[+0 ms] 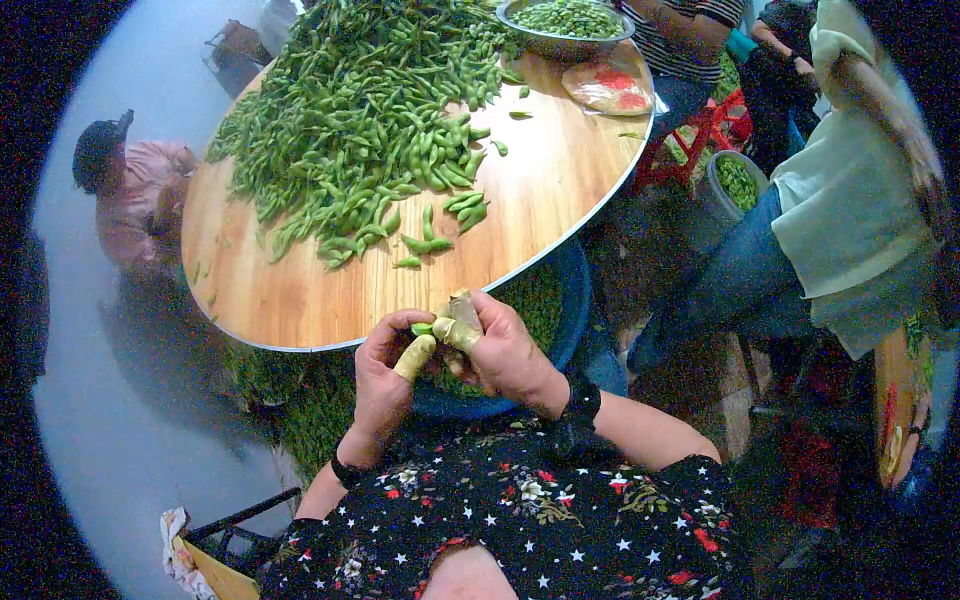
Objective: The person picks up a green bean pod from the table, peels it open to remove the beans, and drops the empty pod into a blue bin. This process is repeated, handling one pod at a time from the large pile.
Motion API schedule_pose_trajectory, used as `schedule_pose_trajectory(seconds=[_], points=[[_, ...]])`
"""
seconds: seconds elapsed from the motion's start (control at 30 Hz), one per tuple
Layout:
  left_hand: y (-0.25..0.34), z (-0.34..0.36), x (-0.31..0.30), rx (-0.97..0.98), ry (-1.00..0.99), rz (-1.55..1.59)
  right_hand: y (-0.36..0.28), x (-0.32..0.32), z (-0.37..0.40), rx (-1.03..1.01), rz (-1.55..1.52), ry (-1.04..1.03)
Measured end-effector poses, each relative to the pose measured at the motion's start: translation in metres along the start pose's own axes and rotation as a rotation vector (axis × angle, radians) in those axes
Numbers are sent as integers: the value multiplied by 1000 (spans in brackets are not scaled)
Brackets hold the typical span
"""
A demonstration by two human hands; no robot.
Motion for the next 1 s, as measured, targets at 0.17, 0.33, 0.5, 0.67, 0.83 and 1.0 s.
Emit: schedule_pose_trajectory(seconds=[0.17, 0.33, 0.5, 0.67, 0.83, 1.0], points=[[1, 0, 5, 206, -15, -232, 4, -7, -4, -70, 105, 45], [0, -1, 0, 9, -34, -39, -4, -10, -3, -84, 324, 26], [-8, -7, -9, 29, -77, -138, 1, -18, -5, -53, 372, 41], [-15, -9, -12, 63, 6, -138, -2, -22, 4, -188, 609, 227], [-14, -7, -4, 42, 36, -72, 7, -14, 2, -281, 486, 110], [-15, -4, -11, 81, -29, -145, -4, -16, 4, 1, 292, 75]])
Point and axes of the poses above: each hand's wrist, its own z-axis away from the middle knuckle, its own x-axis out of the palm, y = z × x, the point moved 2 cm from there along -z, towards the middle knuckle, and after that the axes turned 4 degrees about z, right-handed, at the moved point
